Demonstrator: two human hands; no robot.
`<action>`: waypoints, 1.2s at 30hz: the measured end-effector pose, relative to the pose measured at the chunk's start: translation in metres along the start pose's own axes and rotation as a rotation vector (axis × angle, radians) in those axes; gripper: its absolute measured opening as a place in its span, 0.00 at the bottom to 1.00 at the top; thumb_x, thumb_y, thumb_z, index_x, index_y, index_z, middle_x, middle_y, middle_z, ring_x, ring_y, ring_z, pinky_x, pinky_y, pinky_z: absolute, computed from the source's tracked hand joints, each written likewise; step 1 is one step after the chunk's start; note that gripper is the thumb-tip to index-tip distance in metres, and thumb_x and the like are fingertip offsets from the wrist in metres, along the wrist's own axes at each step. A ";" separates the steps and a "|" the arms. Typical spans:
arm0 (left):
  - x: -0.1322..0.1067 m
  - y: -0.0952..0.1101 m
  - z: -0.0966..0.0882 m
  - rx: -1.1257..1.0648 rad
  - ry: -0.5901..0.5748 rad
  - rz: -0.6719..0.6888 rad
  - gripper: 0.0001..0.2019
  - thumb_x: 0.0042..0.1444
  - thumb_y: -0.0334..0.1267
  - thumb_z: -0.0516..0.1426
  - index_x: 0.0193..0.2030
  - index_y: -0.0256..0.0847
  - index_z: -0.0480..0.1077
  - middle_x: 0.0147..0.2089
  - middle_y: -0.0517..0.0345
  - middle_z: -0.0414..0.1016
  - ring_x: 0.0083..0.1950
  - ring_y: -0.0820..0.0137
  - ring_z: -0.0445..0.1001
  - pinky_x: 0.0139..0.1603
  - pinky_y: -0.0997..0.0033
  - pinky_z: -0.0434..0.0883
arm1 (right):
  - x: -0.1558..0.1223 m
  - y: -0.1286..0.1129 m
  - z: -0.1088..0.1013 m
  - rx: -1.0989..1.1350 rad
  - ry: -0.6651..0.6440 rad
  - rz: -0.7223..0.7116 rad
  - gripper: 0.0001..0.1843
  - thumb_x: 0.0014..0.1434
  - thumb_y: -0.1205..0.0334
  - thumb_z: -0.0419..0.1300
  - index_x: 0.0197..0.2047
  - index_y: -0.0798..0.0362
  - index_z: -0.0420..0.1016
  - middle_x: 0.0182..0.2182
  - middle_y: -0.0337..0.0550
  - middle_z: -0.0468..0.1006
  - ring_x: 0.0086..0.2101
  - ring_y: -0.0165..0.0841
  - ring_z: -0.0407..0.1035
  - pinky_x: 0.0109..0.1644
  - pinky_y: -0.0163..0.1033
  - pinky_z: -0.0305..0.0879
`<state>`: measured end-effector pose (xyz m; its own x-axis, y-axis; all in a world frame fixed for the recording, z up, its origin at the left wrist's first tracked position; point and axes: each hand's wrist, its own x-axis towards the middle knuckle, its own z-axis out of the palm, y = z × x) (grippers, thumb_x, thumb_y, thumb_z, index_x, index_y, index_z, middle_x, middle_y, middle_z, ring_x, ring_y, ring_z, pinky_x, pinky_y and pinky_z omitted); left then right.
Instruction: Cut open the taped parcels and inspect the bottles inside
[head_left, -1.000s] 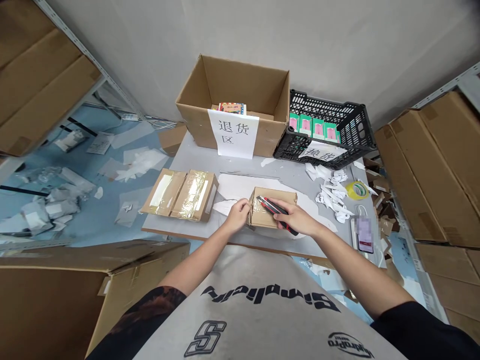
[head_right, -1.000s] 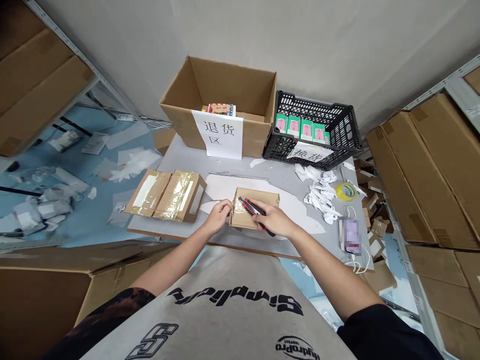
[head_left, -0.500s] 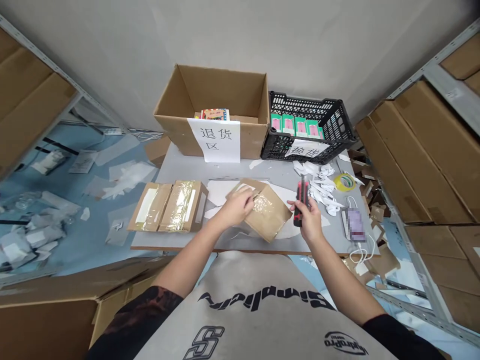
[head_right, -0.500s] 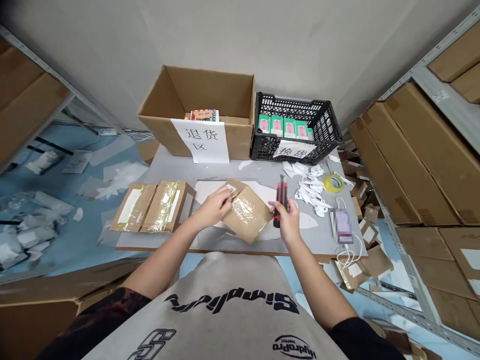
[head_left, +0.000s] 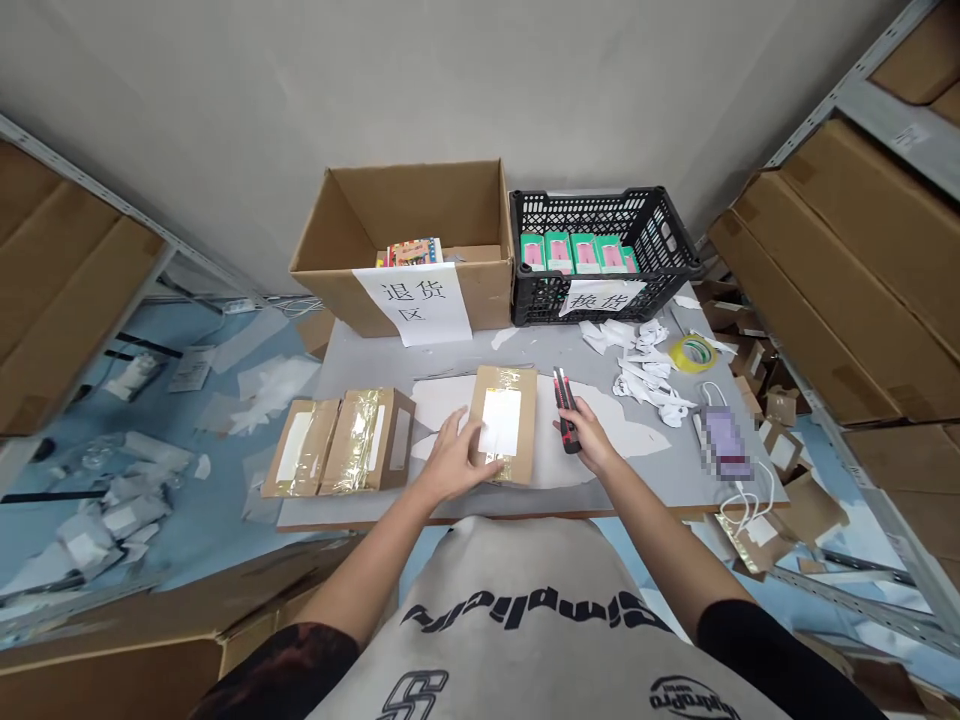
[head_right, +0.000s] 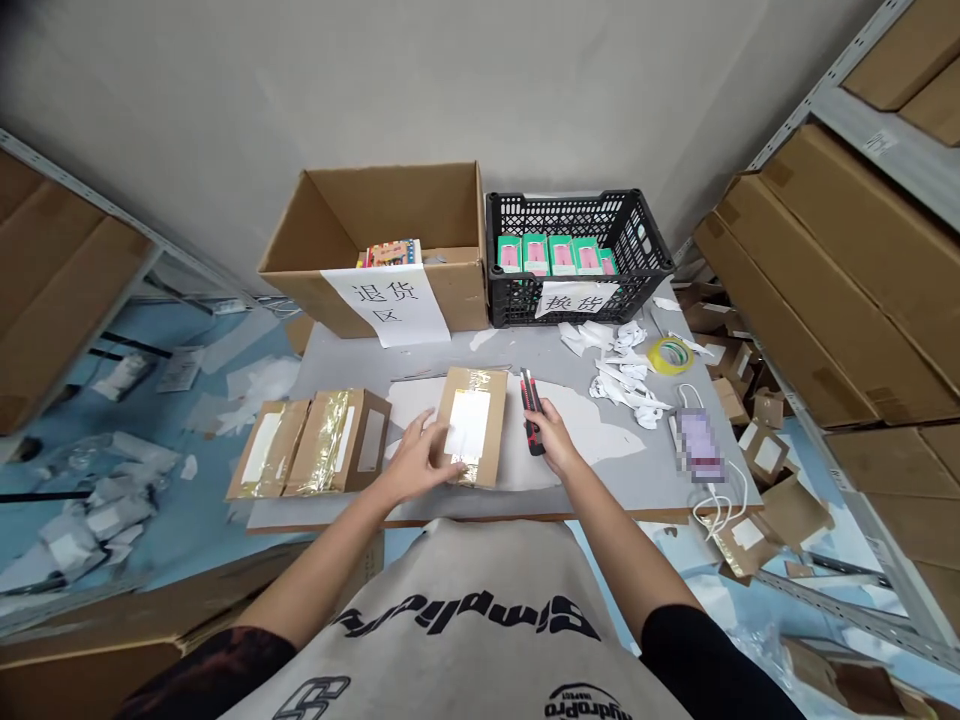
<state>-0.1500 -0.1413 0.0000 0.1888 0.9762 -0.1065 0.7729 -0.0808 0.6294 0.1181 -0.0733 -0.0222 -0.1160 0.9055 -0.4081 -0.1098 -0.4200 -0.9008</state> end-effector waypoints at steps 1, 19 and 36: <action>0.007 0.003 0.005 0.009 0.035 -0.113 0.39 0.47 0.60 0.62 0.63 0.45 0.59 0.70 0.40 0.49 0.70 0.43 0.52 0.63 0.47 0.59 | 0.007 -0.004 0.008 0.011 -0.028 0.008 0.16 0.51 0.51 0.60 0.42 0.46 0.68 0.31 0.33 0.73 0.32 0.28 0.68 0.33 0.32 0.64; 0.096 0.055 0.045 0.328 -0.323 0.136 0.64 0.22 0.47 0.72 0.70 0.45 0.49 0.75 0.38 0.34 0.72 0.31 0.31 0.68 0.36 0.37 | 0.017 0.009 -0.015 0.273 0.106 0.111 0.18 0.48 0.54 0.64 0.38 0.47 0.61 0.34 0.40 0.80 0.40 0.37 0.76 0.44 0.42 0.72; 0.060 0.046 -0.008 0.168 -0.030 0.482 0.64 0.39 0.56 0.68 0.74 0.43 0.31 0.72 0.37 0.42 0.72 0.42 0.44 0.69 0.38 0.51 | -0.059 -0.105 -0.062 -0.599 -0.431 -0.130 0.28 0.64 0.50 0.55 0.66 0.41 0.61 0.34 0.39 0.79 0.29 0.31 0.70 0.32 0.36 0.66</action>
<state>-0.1076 -0.0850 0.0289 0.5631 0.8141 0.1420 0.6800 -0.5541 0.4801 0.1981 -0.0793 0.0873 -0.5288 0.7902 -0.3097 0.3930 -0.0954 -0.9146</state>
